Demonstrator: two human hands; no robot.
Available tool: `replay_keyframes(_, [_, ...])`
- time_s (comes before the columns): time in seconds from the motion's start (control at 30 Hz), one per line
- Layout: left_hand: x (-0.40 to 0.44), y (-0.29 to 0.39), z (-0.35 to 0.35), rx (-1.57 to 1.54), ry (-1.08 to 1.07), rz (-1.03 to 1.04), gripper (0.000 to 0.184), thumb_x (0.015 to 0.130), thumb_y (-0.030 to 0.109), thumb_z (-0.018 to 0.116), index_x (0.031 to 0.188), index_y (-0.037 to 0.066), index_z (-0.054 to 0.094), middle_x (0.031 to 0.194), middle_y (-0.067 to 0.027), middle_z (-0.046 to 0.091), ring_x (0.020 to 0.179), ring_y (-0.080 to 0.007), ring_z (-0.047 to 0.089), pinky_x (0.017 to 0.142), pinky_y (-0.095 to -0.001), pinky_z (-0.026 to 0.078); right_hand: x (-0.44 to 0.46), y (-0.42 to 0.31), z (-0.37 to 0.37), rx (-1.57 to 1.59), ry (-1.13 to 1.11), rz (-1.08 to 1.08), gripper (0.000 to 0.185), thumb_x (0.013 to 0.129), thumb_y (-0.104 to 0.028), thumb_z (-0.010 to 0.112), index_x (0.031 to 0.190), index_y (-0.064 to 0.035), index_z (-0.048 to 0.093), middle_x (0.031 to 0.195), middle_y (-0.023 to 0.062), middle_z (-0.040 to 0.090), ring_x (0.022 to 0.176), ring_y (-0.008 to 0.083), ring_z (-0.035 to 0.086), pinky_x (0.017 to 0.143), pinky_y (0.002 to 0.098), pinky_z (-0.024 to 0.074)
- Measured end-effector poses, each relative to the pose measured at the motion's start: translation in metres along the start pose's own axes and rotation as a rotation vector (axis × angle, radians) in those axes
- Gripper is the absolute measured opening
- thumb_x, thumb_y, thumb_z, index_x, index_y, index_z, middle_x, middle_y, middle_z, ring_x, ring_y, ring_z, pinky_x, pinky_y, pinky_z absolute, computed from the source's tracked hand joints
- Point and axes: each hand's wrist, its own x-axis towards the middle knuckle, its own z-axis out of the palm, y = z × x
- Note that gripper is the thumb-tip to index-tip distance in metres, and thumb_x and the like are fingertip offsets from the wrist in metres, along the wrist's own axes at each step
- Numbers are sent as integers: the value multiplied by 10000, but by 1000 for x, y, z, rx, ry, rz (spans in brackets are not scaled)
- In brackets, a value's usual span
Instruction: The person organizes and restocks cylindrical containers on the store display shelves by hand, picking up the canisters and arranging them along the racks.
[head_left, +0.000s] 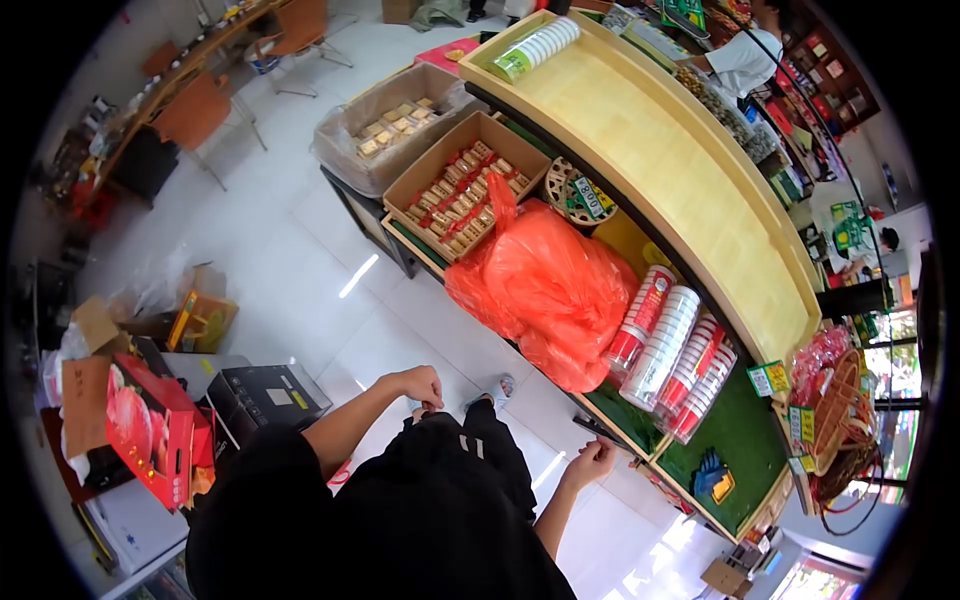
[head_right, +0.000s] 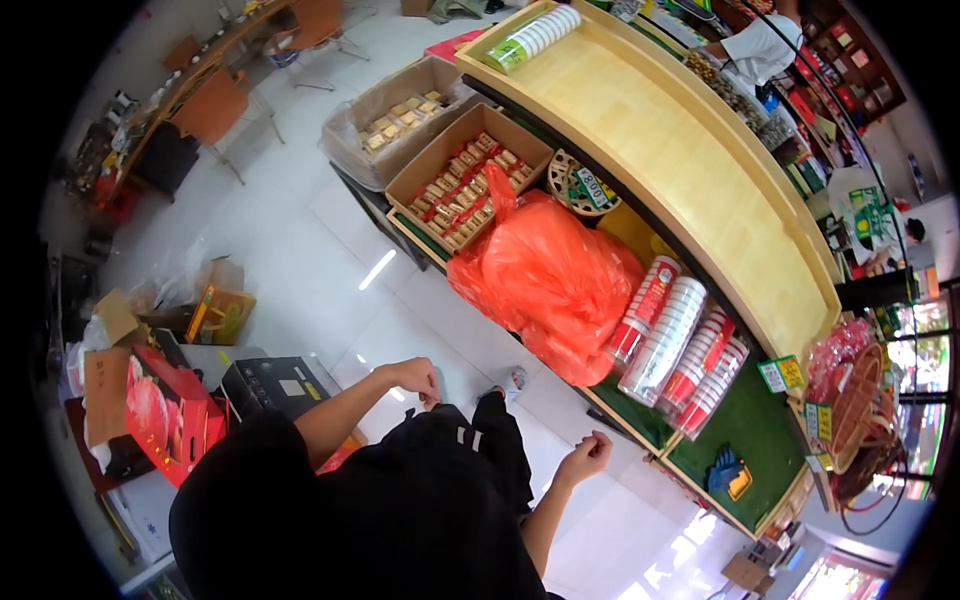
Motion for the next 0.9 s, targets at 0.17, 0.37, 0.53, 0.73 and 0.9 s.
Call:
replay_keyframes(0.17, [24, 66, -2, 81, 112, 96, 165, 822, 107, 655, 821, -51, 703, 759, -122, 705, 649, -154, 670, 639, -286, 547, 48, 1, 17, 97, -25, -11, 92, 866, 7, 477, 849, -9, 566, 707, 34, 539, 577, 88, 489, 491, 218, 404])
replay_keyframes(0.37, [48, 139, 18, -102, 207, 187, 164, 867, 99, 628, 871, -63, 599, 806, -171, 691, 644, -199, 673, 600, -291, 544, 107, -34, 34, 297, -208, 43, 126, 892, 34, 450, 850, -3, 563, 580, 13, 489, 457, 58, 443, 419, 210, 326])
replay_keyframes(0.53, [67, 163, 25, -240, 320, 248, 143, 865, 49, 615, 788, -25, 519, 716, -163, 670, 613, -211, 674, 545, -311, 552, 93, -56, 39, 179, -332, 3, 171, 899, 21, 446, 978, 20, 598, 578, 31, 529, 513, 79, 515, 488, 206, 398])
replay_keyframes(0.73, [81, 178, -3, -233, 322, 166, 183, 894, 130, 614, 831, -30, 551, 711, -167, 664, 626, -210, 676, 540, -303, 549, 104, -35, 24, 239, -234, 143, 186, 879, -1, 466, 986, 30, 615, 586, 77, 573, 517, 118, 556, 493, 223, 429])
replay_keyframes(0.9, [81, 206, -57, -340, 462, 242, 244, 917, 187, 595, 898, -53, 642, 709, -140, 668, 597, -182, 661, 538, -273, 531, 102, -43, 26, 233, -164, 196, 208, 833, 29, 424, 960, 29, 589, 554, 79, 546, 490, 130, 528, 466, 237, 423])
